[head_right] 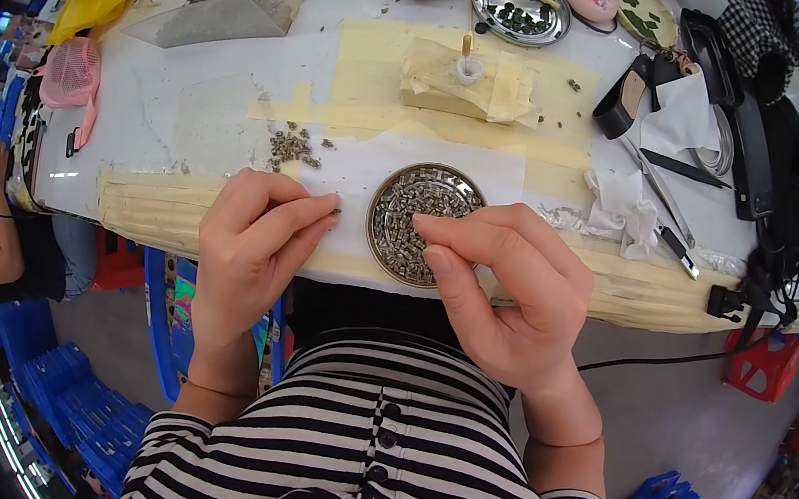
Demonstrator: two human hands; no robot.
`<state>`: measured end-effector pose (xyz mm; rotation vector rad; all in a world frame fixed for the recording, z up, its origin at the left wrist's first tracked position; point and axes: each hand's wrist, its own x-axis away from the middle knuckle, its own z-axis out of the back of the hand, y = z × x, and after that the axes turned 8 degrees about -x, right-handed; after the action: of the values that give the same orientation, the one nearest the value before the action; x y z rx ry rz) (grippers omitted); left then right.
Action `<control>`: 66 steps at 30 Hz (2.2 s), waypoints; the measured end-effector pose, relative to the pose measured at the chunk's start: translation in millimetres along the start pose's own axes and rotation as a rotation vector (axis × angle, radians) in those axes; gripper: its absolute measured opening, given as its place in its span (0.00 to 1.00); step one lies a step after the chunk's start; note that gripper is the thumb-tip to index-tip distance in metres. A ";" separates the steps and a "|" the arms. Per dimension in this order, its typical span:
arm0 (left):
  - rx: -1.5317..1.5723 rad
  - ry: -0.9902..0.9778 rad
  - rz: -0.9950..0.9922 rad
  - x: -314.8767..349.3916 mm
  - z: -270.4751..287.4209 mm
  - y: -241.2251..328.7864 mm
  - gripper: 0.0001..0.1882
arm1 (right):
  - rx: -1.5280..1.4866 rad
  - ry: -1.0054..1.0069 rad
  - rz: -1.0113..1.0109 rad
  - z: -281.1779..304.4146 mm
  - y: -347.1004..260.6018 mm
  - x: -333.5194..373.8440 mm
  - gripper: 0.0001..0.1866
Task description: Picking tiny metal pins from a tray and inserting them into a plastic base component.
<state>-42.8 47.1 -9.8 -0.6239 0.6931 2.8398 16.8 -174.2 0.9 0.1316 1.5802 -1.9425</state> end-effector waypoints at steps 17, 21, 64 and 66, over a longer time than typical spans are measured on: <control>0.208 0.227 -0.111 -10.2 0.9 25.9 0.15 | -0.391 -0.093 -0.318 -17.2 -12.1 -13.3 0.03; 0.220 0.267 -0.122 -11.9 -3.4 26.3 0.16 | -0.449 -0.087 -0.401 -15.7 -14.7 -14.4 0.03; 0.319 0.347 -0.086 -11.8 -16.3 26.9 0.16 | -0.614 -0.072 -0.463 -12.9 -14.8 -8.8 0.07; 0.306 0.345 -0.091 -11.8 -16.3 26.8 0.16 | -0.597 -0.052 -0.412 -13.7 -12.7 -7.7 0.07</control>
<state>-32.8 15.2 -7.0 -1.0676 1.0940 2.4921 12.3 -157.5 11.3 -0.5207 2.2037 -1.6369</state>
